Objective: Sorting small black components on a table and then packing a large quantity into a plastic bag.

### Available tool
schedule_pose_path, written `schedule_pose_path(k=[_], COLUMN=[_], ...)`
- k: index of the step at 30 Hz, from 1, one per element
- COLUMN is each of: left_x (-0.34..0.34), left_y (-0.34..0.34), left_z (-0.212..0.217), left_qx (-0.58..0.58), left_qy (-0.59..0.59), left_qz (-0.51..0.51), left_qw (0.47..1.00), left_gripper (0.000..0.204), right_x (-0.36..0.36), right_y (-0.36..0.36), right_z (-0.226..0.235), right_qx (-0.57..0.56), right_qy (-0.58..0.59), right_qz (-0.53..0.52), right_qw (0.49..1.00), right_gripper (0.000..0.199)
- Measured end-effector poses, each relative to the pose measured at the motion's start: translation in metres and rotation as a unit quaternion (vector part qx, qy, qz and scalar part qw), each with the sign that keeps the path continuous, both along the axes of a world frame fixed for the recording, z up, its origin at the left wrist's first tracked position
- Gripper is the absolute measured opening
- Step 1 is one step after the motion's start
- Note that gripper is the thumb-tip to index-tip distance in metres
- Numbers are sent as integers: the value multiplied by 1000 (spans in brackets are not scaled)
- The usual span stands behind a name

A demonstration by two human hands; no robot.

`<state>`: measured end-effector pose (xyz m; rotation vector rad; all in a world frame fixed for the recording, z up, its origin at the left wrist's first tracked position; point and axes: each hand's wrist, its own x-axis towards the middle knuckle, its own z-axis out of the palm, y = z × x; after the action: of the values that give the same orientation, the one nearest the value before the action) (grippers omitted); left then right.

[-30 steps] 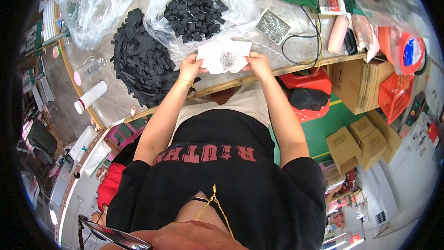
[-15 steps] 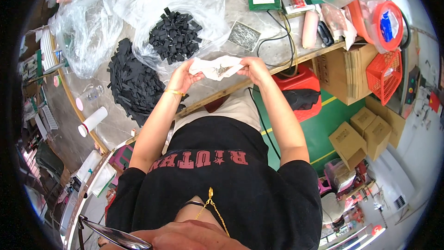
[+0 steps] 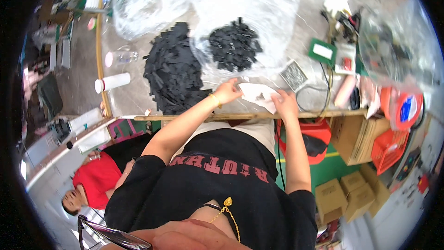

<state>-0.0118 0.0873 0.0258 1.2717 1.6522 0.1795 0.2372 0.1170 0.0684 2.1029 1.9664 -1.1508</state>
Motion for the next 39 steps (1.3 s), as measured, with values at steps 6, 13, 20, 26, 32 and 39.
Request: schedule_pose_path(k=[6, 13, 20, 26, 32, 39], left_x=[-170, -413, -423, -384, -358, -335], left_y=[-29, -81, -144, -171, -59, 100], left_z=[83, 42, -12, -26, 32, 44], left_qx=[265, 142, 47, 85, 145, 234], left_qy=[20, 162, 69, -3, -72, -98], left_qz=[197, 370, 353, 456, 448, 351], left_qw=[944, 904, 932, 886, 879, 901], left_gripper=[37, 50, 55, 48, 43, 42], right_x=[-59, -233, -342, -378, -356, -373], right_y=[-10, -70, -25, 47, 215, 420], right_z=[21, -2, 36, 45, 60, 76], right_qx=[116, -45, 121, 98, 203, 405], right_qy=[14, 202, 214, 255, 148, 133], right_qz=[-12, 32, 88, 98, 66, 47], right_qw=[993, 978, 965, 957, 966, 903], right_gripper=[38, 41, 42, 40, 44, 61])
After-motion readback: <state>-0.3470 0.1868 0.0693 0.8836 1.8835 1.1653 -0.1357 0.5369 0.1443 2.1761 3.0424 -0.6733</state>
